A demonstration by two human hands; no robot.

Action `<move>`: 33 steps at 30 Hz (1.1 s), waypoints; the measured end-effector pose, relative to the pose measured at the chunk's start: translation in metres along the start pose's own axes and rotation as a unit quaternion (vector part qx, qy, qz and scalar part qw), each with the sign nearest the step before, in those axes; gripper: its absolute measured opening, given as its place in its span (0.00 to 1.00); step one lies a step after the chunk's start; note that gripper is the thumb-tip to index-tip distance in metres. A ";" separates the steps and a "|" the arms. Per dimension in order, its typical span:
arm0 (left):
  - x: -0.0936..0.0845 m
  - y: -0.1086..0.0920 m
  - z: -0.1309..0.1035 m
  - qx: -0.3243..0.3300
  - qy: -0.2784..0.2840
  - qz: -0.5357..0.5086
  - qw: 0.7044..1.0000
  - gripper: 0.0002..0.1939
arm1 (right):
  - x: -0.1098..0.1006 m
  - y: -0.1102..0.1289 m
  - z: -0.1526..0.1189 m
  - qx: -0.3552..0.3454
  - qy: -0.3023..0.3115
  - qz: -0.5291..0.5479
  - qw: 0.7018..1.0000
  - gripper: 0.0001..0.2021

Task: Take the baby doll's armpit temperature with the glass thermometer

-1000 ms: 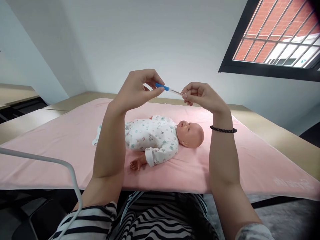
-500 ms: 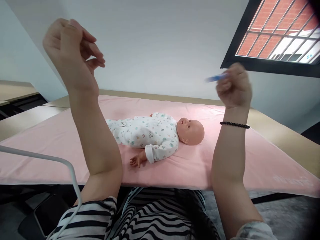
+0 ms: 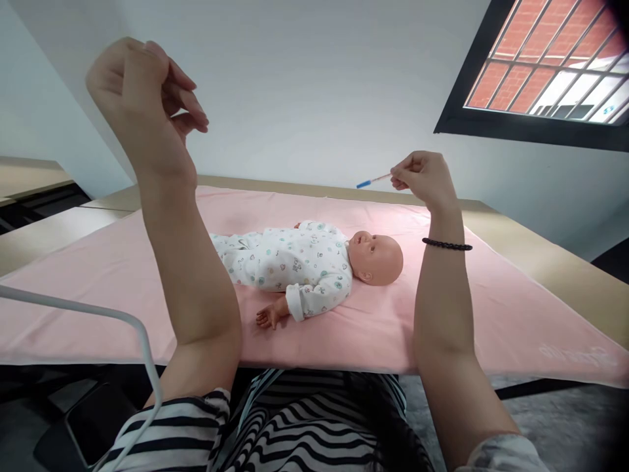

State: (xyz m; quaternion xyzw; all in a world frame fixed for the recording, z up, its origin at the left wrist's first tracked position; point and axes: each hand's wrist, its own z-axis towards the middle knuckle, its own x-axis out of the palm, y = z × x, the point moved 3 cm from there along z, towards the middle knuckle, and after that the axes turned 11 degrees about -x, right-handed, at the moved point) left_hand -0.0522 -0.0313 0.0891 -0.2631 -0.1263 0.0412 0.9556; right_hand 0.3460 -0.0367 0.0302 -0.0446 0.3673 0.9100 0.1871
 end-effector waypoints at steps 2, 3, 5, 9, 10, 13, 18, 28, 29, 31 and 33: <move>0.000 0.000 0.000 -0.004 0.008 0.009 1.000 0.15 | -0.005 -0.005 0.006 -0.056 -0.004 0.112 0.992 0.13; -0.001 -0.001 0.000 -0.001 0.014 0.014 1.000 0.15 | -0.007 -0.006 0.009 -0.103 0.018 0.201 0.974 0.11; -0.002 -0.002 0.000 0.008 0.029 0.024 0.999 0.16 | -0.009 -0.004 0.012 -0.188 0.065 0.354 0.914 0.09; -0.003 -0.001 -0.001 0.012 0.048 0.029 0.998 0.18 | 0.005 0.003 0.011 -0.129 0.073 0.235 0.961 0.11; -0.003 0.000 -0.001 0.008 0.047 0.027 0.999 0.17 | 0.012 0.007 0.009 -0.102 0.070 0.159 0.979 0.13; -0.002 0.000 -0.001 0.021 0.009 0.006 1.000 0.15 | 0.028 0.023 0.004 -0.076 0.071 0.016 0.994 0.19; -0.003 0.000 0.001 0.003 0.015 0.037 0.999 0.16 | 0.034 0.040 0.000 -0.080 0.072 -0.009 0.994 0.20; -0.001 0.001 -0.001 0.009 0.011 0.007 1.000 0.16 | 0.040 0.034 -0.006 -0.056 0.082 0.000 0.995 0.19; -0.001 0.001 -0.001 0.004 0.018 0.018 1.000 0.17 | 0.040 0.030 -0.006 -0.051 0.083 0.001 0.995 0.19; 0.001 0.001 -0.001 -0.009 0.041 0.048 0.998 0.18 | 0.037 0.019 -0.006 -0.043 0.085 0.004 0.995 0.17; 0.001 0.001 -0.001 -0.008 0.046 0.062 0.997 0.18 | 0.033 0.010 -0.004 -0.040 0.079 0.025 0.996 0.17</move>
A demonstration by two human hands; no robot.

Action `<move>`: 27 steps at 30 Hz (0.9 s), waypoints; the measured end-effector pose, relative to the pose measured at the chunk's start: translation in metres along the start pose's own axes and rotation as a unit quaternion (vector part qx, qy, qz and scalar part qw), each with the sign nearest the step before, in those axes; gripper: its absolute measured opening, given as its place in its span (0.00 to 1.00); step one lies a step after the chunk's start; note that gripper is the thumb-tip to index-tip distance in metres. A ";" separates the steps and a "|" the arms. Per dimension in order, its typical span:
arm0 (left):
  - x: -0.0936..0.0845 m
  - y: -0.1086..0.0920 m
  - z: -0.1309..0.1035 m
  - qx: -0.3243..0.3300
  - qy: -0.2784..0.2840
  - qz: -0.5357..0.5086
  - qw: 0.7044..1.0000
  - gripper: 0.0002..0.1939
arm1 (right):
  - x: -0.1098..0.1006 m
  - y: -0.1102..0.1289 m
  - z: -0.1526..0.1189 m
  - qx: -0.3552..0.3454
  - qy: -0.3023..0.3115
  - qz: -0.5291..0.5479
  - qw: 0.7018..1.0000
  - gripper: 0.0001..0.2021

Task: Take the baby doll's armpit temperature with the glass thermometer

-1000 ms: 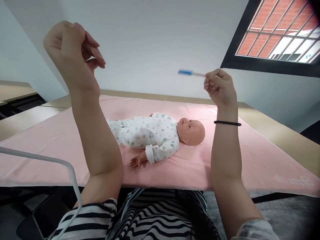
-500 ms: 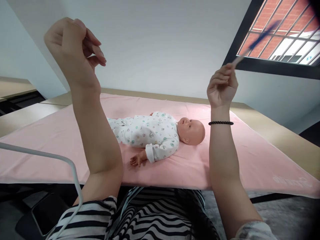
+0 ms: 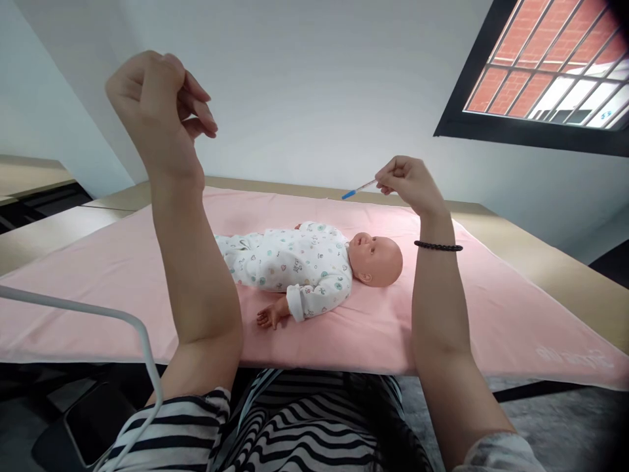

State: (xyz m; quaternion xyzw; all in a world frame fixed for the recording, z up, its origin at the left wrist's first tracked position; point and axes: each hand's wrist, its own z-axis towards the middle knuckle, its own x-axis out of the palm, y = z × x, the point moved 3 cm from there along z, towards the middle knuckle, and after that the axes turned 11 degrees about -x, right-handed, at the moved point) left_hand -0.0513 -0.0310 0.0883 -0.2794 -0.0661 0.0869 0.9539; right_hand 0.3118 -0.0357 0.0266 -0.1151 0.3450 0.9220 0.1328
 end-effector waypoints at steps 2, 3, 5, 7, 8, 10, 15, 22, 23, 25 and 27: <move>-0.001 -0.001 0.001 0.008 -0.004 -0.002 1.000 0.18 | -0.007 -0.005 0.002 -0.027 -0.036 0.057 0.997 0.18; -0.001 -0.001 0.001 0.012 -0.009 -0.006 1.000 0.17 | -0.011 -0.006 0.004 -0.049 -0.065 0.089 0.993 0.19; -0.001 -0.001 0.001 0.009 0.006 -0.002 1.000 0.17 | -0.016 -0.007 0.005 -0.079 -0.109 0.128 0.983 0.22; -0.001 -0.001 0.000 0.003 0.017 0.007 1.000 0.17 | -0.014 -0.010 0.006 -0.053 -0.084 0.117 0.988 0.21; -0.001 -0.001 0.000 0.001 0.019 0.011 1.000 0.17 | -0.011 -0.012 0.005 -0.020 -0.047 0.097 0.994 0.20; -0.002 -0.001 -0.001 0.006 0.014 0.011 1.000 0.18 | -0.005 -0.017 0.004 0.041 0.023 0.061 0.997 0.18; 0.002 -0.001 -0.002 0.012 0.006 -0.011 1.000 0.20 | -0.015 -0.011 0.004 -0.042 -0.062 0.132 0.988 0.20; 0.009 -0.001 -0.005 -0.012 -0.054 -0.088 0.995 0.13 | -0.014 -0.001 -0.003 0.093 0.005 0.095 0.991 0.15; 0.010 -0.002 -0.006 -0.012 -0.052 -0.086 0.995 0.13 | -0.015 0.002 -0.003 0.078 -0.022 0.122 0.989 0.14; 0.010 -0.003 -0.007 -0.010 -0.053 -0.075 0.996 0.13 | -0.017 0.008 -0.002 0.025 -0.092 0.210 0.973 0.12; 0.010 -0.004 -0.008 -0.016 -0.053 -0.067 0.996 0.14 | -0.017 0.010 0.000 0.007 -0.126 0.243 0.962 0.13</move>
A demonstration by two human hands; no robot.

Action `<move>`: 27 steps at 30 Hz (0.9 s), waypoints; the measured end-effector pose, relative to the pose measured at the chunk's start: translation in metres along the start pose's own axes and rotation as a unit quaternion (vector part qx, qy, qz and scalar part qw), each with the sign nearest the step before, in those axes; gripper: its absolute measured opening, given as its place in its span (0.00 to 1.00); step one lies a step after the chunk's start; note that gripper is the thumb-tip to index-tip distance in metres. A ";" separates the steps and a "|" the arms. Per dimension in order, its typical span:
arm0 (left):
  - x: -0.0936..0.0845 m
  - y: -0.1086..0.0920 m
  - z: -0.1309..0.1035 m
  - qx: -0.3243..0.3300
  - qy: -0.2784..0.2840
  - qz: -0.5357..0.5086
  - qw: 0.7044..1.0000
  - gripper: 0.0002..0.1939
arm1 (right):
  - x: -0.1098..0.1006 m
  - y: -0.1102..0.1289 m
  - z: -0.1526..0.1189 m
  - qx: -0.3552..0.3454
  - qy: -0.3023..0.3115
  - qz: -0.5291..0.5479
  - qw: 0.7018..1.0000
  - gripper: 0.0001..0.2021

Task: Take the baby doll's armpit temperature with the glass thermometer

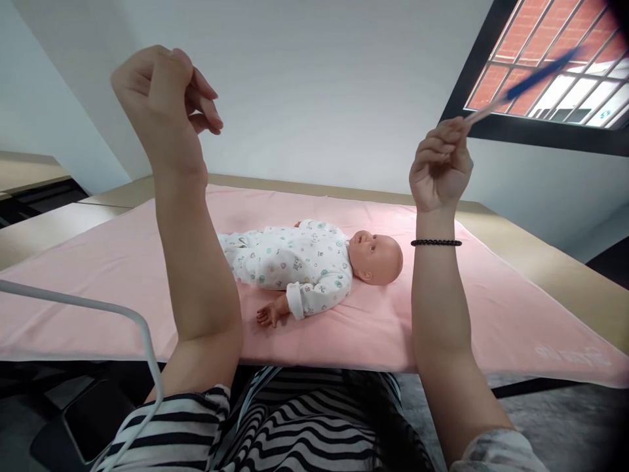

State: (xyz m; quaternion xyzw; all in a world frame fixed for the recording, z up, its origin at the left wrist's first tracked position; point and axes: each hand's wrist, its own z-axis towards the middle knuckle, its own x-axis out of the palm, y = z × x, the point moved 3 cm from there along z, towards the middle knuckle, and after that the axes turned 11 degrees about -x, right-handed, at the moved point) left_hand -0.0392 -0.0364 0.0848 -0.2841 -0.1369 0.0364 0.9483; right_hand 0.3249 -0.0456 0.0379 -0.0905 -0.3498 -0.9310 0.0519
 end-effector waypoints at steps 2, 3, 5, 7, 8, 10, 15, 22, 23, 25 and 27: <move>0.001 0.000 0.000 -0.006 -0.003 0.006 1.000 0.14 | 0.001 -0.002 0.002 0.030 0.009 -0.033 0.999 0.16; 0.002 0.001 0.001 -0.009 -0.004 0.012 1.000 0.14 | 0.001 -0.003 0.002 0.052 0.024 -0.061 0.997 0.17; 0.003 0.003 0.003 -0.015 -0.012 0.029 0.999 0.15 | 0.002 -0.006 0.003 0.077 0.056 -0.110 0.989 0.18; 0.002 0.005 0.005 -0.016 -0.019 0.037 0.999 0.15 | 0.004 -0.009 0.003 0.077 0.084 -0.150 0.982 0.18; 0.002 0.006 0.006 -0.014 -0.014 0.036 0.999 0.15 | 0.006 -0.011 0.003 0.074 0.097 -0.165 0.979 0.18; 0.000 0.008 0.008 -0.008 -0.003 0.034 0.999 0.14 | 0.009 -0.017 0.002 0.072 0.112 -0.175 0.976 0.17; -0.001 0.007 0.003 -0.031 0.049 0.042 0.997 0.13 | 0.012 -0.027 -0.003 0.082 0.120 -0.147 0.978 0.15; 0.009 -0.001 -0.012 -0.038 0.124 0.076 0.989 0.14 | 0.009 -0.013 -0.002 0.053 0.105 -0.075 0.990 0.16; 0.009 -0.001 -0.012 -0.038 0.123 0.079 0.989 0.14 | 0.008 -0.013 -0.003 0.075 0.120 -0.097 0.985 0.16; 0.009 0.001 -0.011 -0.039 0.117 0.092 0.988 0.14 | 0.006 -0.013 -0.002 0.078 0.120 -0.101 0.985 0.16; 0.007 0.002 -0.010 -0.037 0.108 0.100 0.988 0.13 | 0.002 -0.009 0.001 0.019 0.077 -0.052 0.995 0.16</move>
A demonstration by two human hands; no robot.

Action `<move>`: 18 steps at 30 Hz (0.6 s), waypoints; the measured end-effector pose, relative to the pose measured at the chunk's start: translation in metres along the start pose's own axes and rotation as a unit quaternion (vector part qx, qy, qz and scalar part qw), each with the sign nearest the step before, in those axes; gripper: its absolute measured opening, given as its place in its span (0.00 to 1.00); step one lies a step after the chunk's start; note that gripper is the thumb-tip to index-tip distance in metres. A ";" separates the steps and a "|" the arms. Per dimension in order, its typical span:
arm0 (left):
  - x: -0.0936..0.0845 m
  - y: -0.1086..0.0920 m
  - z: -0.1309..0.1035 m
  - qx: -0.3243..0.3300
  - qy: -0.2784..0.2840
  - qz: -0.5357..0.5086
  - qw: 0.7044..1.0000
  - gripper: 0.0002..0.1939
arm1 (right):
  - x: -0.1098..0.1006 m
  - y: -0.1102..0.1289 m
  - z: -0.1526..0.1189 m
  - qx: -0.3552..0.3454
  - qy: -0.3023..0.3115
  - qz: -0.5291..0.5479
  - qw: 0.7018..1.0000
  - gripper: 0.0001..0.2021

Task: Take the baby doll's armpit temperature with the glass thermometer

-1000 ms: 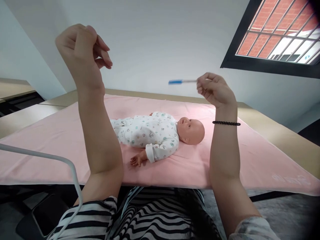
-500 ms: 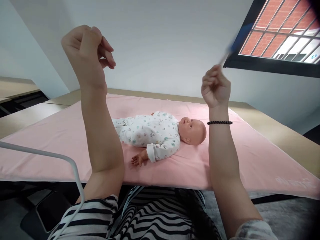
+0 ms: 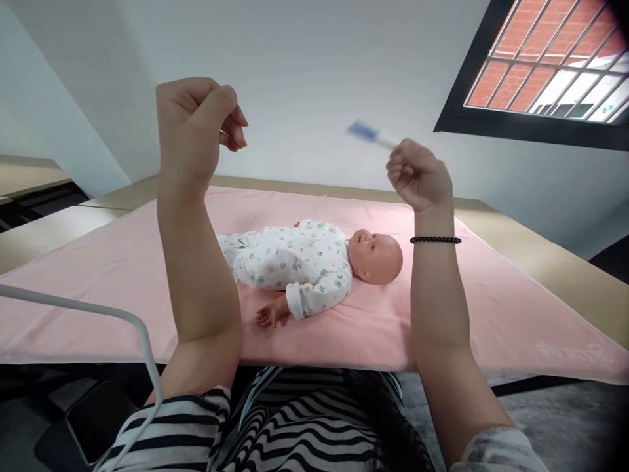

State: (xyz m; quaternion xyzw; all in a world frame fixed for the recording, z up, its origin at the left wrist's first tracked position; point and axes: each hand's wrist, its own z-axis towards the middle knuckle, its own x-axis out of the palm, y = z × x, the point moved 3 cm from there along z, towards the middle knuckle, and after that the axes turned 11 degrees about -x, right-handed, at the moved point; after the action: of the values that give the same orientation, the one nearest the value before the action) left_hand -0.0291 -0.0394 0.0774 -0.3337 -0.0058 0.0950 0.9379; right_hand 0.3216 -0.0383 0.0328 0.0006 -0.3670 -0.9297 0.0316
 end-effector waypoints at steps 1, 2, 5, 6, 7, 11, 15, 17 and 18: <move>-0.001 0.000 0.000 0.001 -0.003 -0.002 1.000 0.12 | -0.002 0.002 0.001 -0.031 -0.021 0.026 0.999 0.17; -0.001 0.001 0.000 0.001 -0.006 -0.004 1.000 0.12 | -0.004 0.002 0.001 -0.048 -0.032 0.037 0.998 0.17; 0.000 0.002 -0.001 -0.005 0.005 -0.004 1.000 0.12 | -0.003 -0.004 0.000 0.018 -0.004 -0.052 0.998 0.15; 0.000 0.003 -0.001 -0.005 0.010 -0.003 1.000 0.12 | -0.002 -0.008 -0.001 0.052 0.002 -0.098 0.994 0.14; 0.001 0.004 -0.001 -0.005 0.016 0.000 1.000 0.13 | -0.001 -0.011 -0.002 0.076 0.000 -0.134 0.988 0.13; 0.005 0.008 -0.002 -0.020 0.083 0.032 0.996 0.09 | 0.010 -0.013 -0.002 0.078 -0.017 -0.117 0.990 0.10; 0.013 0.010 -0.004 -0.050 0.155 0.079 0.983 0.09 | 0.022 -0.002 -0.002 0.053 -0.018 -0.091 0.994 0.11; 0.019 0.009 -0.005 -0.064 0.180 0.100 0.976 0.15 | 0.027 0.006 -0.003 0.040 -0.017 -0.090 0.995 0.11; 0.023 0.009 -0.007 -0.068 0.192 0.108 0.973 0.17 | 0.030 0.009 -0.004 0.032 -0.015 -0.087 0.996 0.12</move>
State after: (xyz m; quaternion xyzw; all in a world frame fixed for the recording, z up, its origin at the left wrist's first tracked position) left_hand -0.0077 -0.0324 0.0652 -0.4070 0.2037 0.1292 0.8810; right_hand 0.2918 -0.0495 0.0372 0.0197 -0.3956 -0.9165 -0.0551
